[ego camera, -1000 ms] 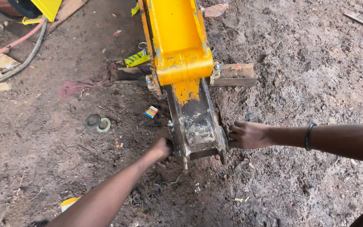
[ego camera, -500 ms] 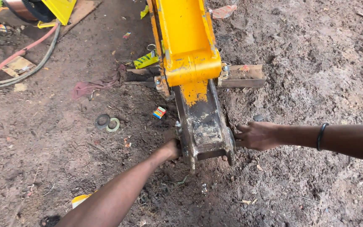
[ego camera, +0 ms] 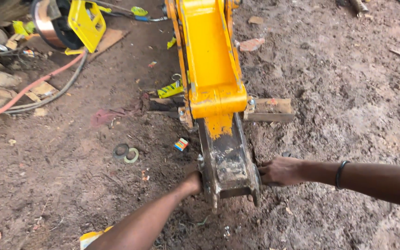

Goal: The person uses a tape measure to repeatedly measure the width and length of a yellow metal component attached to a larger machine. The person adjusts the tape measure and repositions it multiple times to take different measurements.

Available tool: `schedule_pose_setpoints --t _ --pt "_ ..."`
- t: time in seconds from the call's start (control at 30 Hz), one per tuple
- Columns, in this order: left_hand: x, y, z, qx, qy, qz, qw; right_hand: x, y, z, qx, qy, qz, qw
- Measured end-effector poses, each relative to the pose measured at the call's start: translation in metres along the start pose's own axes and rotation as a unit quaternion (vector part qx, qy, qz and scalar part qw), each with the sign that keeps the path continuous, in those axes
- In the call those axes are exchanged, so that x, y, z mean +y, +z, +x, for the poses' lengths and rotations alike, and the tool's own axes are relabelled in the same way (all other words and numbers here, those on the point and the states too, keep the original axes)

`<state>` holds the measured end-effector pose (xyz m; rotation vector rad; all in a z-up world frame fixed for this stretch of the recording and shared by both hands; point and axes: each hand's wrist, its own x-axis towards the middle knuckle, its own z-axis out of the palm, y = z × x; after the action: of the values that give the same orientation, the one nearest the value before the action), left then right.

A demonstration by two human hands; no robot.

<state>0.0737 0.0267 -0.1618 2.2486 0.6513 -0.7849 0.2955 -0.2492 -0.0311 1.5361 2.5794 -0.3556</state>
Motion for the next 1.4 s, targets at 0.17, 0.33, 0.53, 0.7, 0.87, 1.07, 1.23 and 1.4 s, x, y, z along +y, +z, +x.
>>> schedule_pose_setpoints --t 0.17,0.33,0.53,0.7,0.87,1.07,1.23,1.4 --pt "0.026 -0.018 -0.049 0.044 -0.043 -0.204 0.977 0.002 -0.015 0.007 -0.099 0.027 -0.003 0.995" --pt "0.040 -0.025 -0.076 0.052 -0.038 -0.235 0.970 -0.002 -0.034 0.009 -0.144 -0.014 -0.070 0.987" --pt "0.044 -0.030 -0.086 0.054 -0.032 -0.253 0.966 -0.011 -0.031 -0.003 -0.164 0.102 0.043 0.980" --pt "0.040 -0.025 -0.086 0.037 -0.033 -0.255 0.966 -0.022 -0.012 -0.011 -0.037 0.132 0.184 0.973" --pt "0.045 -0.029 -0.083 0.029 -0.028 -0.252 0.967 -0.009 -0.011 -0.006 -0.049 0.121 0.155 0.979" --pt "0.047 -0.032 -0.087 0.029 -0.026 -0.252 0.967 -0.004 -0.011 -0.002 -0.015 0.081 0.162 0.983" --pt "0.049 -0.032 -0.086 0.030 -0.024 -0.250 0.967 -0.006 -0.011 -0.001 -0.021 0.106 0.169 0.980" --pt "0.044 -0.028 -0.085 0.028 -0.029 -0.252 0.967 -0.011 -0.007 -0.001 0.038 0.109 0.217 0.969"
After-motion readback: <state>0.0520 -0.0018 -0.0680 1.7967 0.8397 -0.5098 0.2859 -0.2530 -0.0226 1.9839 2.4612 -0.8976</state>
